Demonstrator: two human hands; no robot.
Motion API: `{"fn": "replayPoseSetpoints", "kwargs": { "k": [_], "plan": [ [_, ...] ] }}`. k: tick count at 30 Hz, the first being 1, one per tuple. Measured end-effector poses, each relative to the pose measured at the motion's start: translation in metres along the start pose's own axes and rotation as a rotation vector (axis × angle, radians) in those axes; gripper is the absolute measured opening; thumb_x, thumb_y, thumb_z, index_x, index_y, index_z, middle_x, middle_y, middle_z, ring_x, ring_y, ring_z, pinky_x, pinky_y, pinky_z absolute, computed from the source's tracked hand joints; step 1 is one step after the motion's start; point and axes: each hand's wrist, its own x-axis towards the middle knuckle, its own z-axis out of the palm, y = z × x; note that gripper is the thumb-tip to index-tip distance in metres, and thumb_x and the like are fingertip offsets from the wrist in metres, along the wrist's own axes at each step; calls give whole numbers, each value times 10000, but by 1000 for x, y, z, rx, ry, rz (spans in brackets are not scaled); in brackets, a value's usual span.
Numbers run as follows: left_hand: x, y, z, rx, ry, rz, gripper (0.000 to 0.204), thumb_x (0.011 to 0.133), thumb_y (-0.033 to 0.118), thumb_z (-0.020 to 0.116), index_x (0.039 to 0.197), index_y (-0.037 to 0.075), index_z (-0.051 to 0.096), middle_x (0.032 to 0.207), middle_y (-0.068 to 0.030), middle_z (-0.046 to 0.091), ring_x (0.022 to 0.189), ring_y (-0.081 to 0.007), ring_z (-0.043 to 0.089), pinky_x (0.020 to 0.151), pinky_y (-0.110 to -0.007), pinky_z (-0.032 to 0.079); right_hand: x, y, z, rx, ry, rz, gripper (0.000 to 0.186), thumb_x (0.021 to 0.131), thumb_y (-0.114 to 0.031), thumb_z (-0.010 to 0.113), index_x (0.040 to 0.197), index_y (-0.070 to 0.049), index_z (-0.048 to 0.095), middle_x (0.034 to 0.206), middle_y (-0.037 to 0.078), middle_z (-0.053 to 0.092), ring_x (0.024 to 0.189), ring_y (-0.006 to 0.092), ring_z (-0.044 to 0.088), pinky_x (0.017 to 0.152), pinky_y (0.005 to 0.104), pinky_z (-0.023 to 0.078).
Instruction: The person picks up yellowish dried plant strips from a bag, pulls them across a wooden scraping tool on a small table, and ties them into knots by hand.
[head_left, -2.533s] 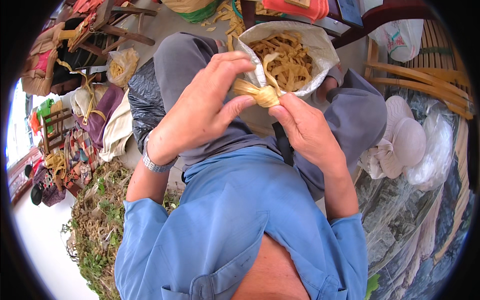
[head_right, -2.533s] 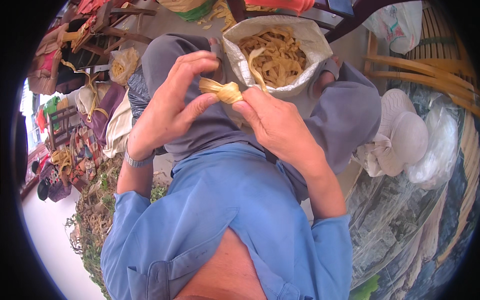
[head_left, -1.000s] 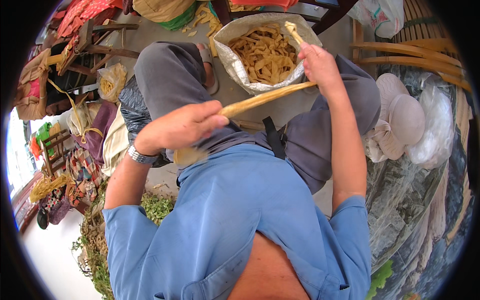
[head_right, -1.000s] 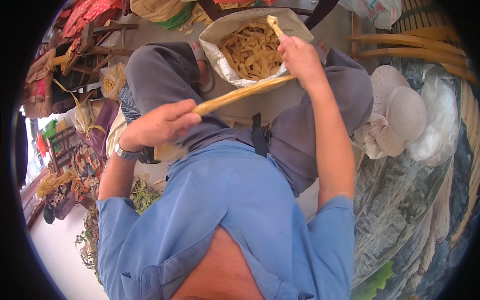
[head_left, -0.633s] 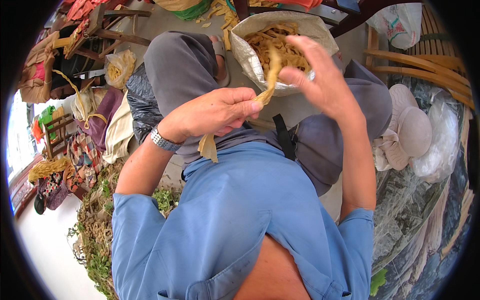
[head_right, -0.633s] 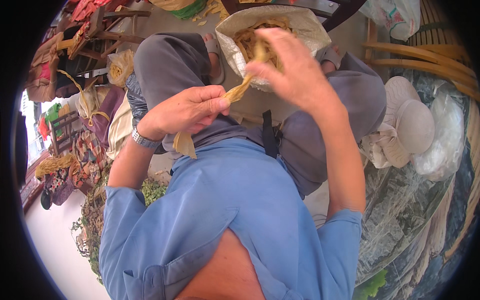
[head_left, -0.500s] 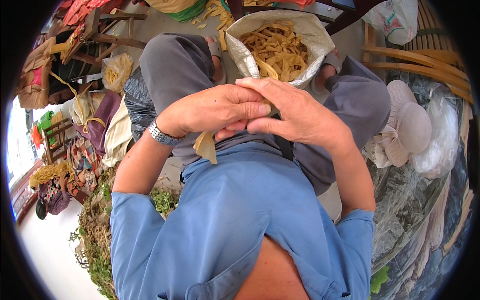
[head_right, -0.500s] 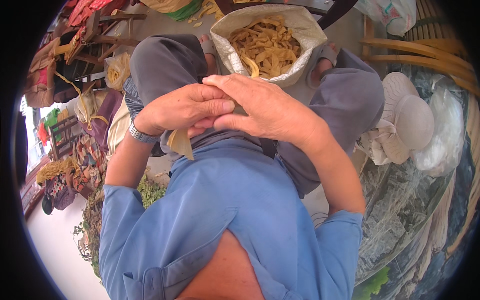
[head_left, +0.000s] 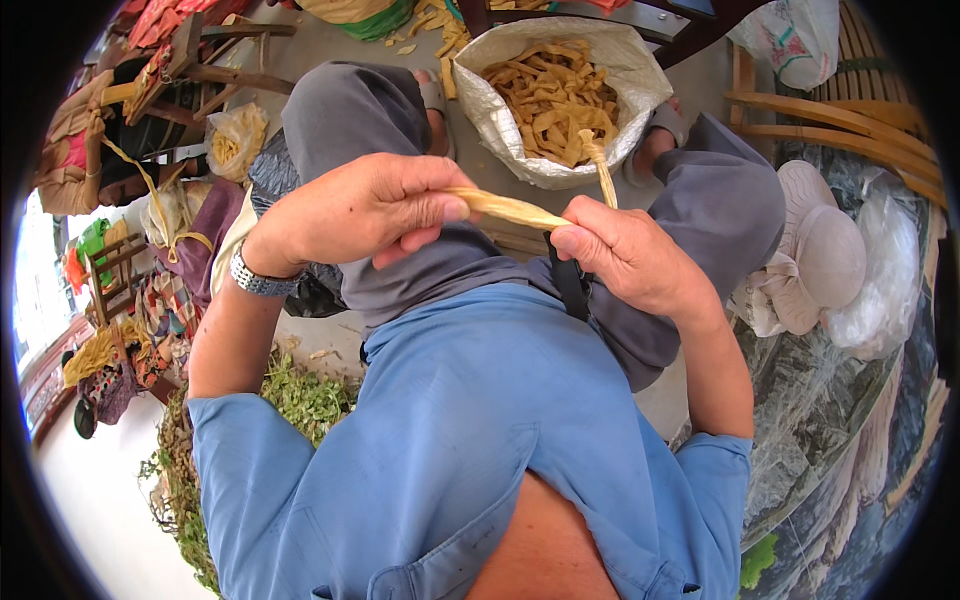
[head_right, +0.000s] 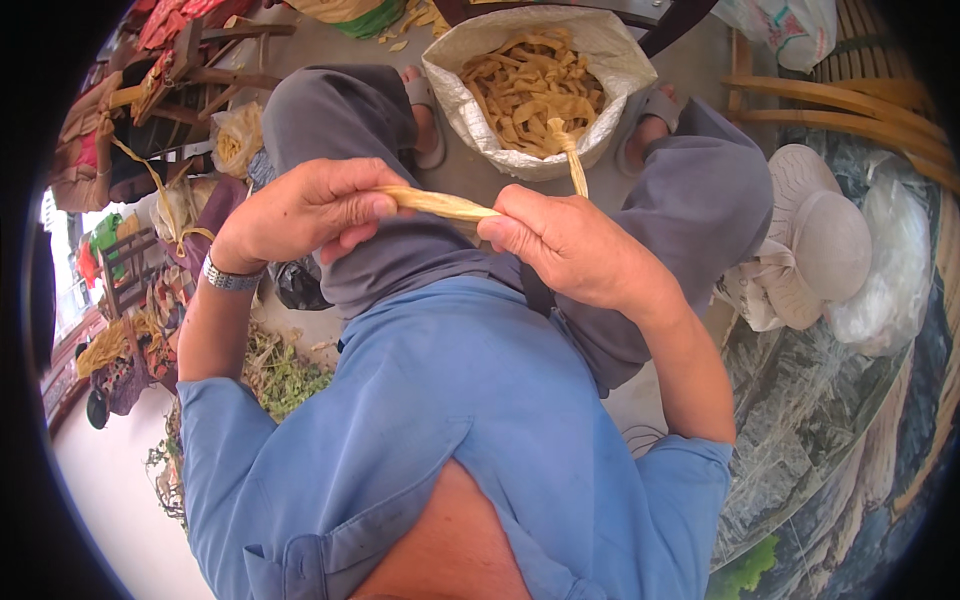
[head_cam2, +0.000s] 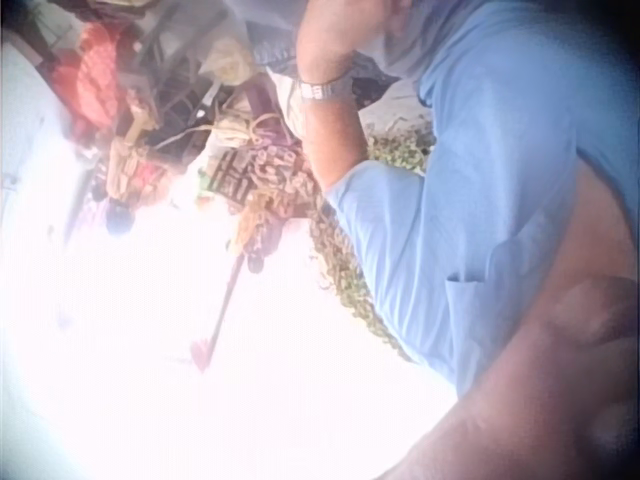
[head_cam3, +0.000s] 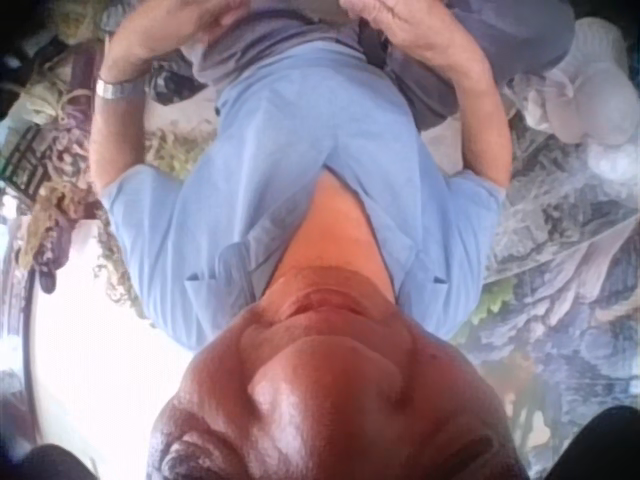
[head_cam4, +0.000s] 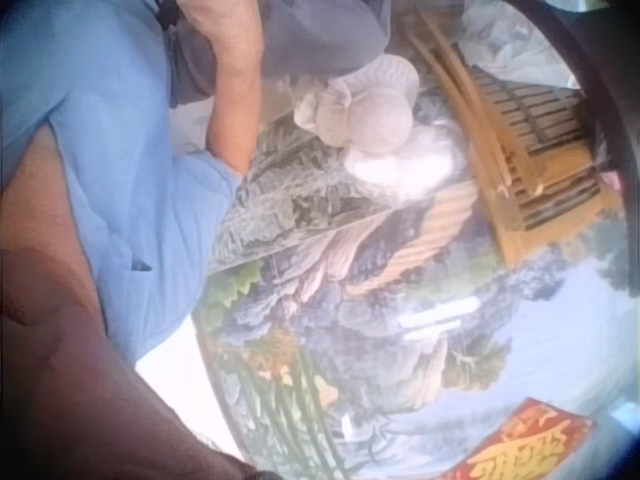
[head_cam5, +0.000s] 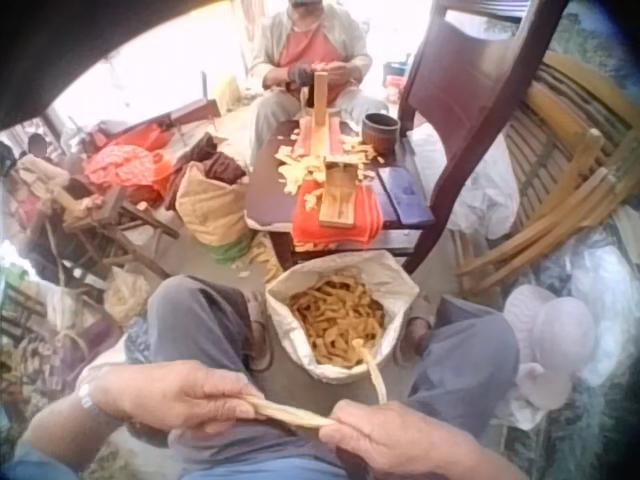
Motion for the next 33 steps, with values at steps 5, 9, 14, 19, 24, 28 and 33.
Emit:
{"fn": "replayPoseSetpoints", "kwargs": {
  "k": [5, 9, 14, 19, 24, 28, 33],
  "plan": [
    [15, -7, 13, -241, 213, 108, 338, 1063, 259, 514, 1252, 3, 630, 720, 34, 491, 595, -49, 464, 518, -214, 396, 4, 17, 4, 125, 29, 76, 346, 1059, -335, 513, 868, -47, 520, 721, 7, 555, 642, 95, 499, 567, 277, 429],
    [26, -16, 22, -488, 281, 182, 365, 1063, 266, 513, 1235, -34, 629, 775, 18, 521, 682, -79, 513, 620, -237, 466, 5, 26, 6, 419, 2, 229, 350, 1056, -355, 516, 874, -57, 540, 721, 3, 527, 615, 82, 474, 543, 258, 411],
    [35, -19, 26, -510, 358, 206, 301, 1049, 187, 529, 1240, -18, 638, 896, -21, 640, 786, -92, 552, 752, -240, 488, 4, 28, 7, 962, 110, 218, 345, 1057, -367, 518, 908, -57, 547, 634, -20, 419, 493, 58, 378, 425, 211, 318],
    [45, -26, 34, -388, 385, 336, 242, 1024, 124, 559, 1215, 14, 658, 978, -40, 688, 825, -87, 568, 783, -235, 481, 4, 23, 7, 1191, 120, -70, 332, 1084, -325, 443, 1069, -22, 579, 681, 0, 469, 453, 62, 401, 403, 198, 318],
    [53, -27, 53, -296, 396, 352, 203, 1005, 99, 579, 1164, 29, 684, 991, -15, 689, 875, -67, 567, 798, -234, 479, 6, -1, 13, 726, 169, -54, 447, 1078, -338, 412, 1328, 8, 544, 747, 34, 548, 505, 95, 491, 471, 239, 419],
    [53, -30, 61, -346, 255, 233, 275, 998, 110, 586, 1245, -5, 621, 1015, -12, 662, 893, -63, 569, 831, -242, 488, 13, 20, 27, -175, 409, -204, 381, 1015, -272, 518, 1293, -20, 584, 861, 96, 642, 740, 249, 656, 621, 369, 535],
    [58, -37, 67, -664, 190, 241, 265, 1039, 232, 563, 1211, 33, 588, 1038, -14, 634, 862, -90, 614, 828, -250, 511, 23, 29, 33, -568, 554, -450, 304, 918, -137, 667, 1206, -47, 626, 859, 96, 653, 763, 277, 670, 629, 377, 552]
  ]
}}
